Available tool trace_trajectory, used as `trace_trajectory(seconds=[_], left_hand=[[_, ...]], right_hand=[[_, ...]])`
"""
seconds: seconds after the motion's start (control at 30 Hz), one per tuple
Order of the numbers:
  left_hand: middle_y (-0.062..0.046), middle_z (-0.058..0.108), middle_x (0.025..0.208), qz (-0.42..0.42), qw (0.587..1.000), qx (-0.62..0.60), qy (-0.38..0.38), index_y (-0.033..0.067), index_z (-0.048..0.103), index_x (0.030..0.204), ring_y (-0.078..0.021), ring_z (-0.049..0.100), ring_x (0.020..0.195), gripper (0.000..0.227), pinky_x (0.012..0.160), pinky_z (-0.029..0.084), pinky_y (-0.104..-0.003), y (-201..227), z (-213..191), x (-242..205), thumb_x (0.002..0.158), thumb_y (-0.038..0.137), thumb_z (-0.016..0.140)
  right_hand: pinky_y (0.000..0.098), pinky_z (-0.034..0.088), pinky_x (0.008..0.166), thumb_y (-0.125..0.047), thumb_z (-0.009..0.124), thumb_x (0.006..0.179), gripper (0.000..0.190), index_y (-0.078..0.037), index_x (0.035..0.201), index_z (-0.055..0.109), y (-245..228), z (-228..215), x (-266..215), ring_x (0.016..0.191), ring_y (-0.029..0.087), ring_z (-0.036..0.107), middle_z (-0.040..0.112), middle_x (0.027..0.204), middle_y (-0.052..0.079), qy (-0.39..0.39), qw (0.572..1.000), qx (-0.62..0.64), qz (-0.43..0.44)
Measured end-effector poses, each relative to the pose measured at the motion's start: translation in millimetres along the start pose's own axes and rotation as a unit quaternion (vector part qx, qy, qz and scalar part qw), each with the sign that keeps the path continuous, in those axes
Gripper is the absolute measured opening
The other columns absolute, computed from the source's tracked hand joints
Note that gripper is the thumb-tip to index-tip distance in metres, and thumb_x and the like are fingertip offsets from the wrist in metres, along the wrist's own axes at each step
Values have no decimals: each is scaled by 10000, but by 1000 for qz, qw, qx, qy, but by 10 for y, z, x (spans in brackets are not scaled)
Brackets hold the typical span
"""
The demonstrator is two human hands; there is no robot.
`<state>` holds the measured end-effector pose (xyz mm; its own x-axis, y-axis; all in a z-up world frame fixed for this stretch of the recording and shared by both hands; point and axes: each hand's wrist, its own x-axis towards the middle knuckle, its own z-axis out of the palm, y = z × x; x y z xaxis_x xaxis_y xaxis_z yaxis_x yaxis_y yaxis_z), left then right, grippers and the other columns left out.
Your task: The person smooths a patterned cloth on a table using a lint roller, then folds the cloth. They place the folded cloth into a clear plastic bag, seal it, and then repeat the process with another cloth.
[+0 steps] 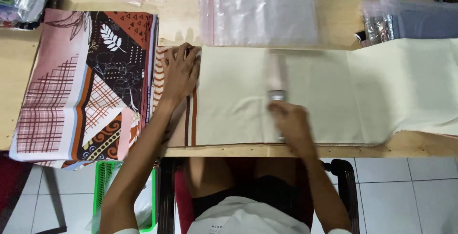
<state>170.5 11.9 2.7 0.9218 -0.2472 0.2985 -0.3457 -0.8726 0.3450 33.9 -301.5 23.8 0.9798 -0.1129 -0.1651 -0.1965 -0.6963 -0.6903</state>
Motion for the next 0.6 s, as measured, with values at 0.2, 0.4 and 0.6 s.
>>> trace_trajectory(seconds=[0.2, 0.4, 0.6], left_hand=[[-95, 510, 1395, 17, 1000, 14, 10, 178, 584, 1392, -336, 411, 1271, 341, 930, 303, -452, -33, 44, -21, 1104, 307, 457], [-230, 346, 1621, -43, 997, 9, -67, 121, 386, 1592, -460, 249, 1478, 606, 1166, 188, -556, 451, -263, -556, 1082, 446, 415], [-64, 240, 1710, -95, 984, 41, -142, 294, 322, 1627, -395, 110, 1571, 673, 1253, 28, -545, 359, -397, -817, 1038, 619, 300]], right_hand=[[438, 548, 818, -135, 592, 1008, 221, -208, 1031, 799, 527, -617, -210, 768, 322, 728, 773, 889, 106, 102, 992, -52, 51], [448, 579, 771, 43, 557, 895, 329, -133, 1050, 788, 88, 61, -512, 730, 331, 727, 748, 829, 151, 54, 992, 90, -71], [412, 596, 765, -28, 662, 860, 256, -125, 1074, 764, -340, 776, -792, 789, 297, 764, 789, 853, 94, -98, 973, 37, -203]])
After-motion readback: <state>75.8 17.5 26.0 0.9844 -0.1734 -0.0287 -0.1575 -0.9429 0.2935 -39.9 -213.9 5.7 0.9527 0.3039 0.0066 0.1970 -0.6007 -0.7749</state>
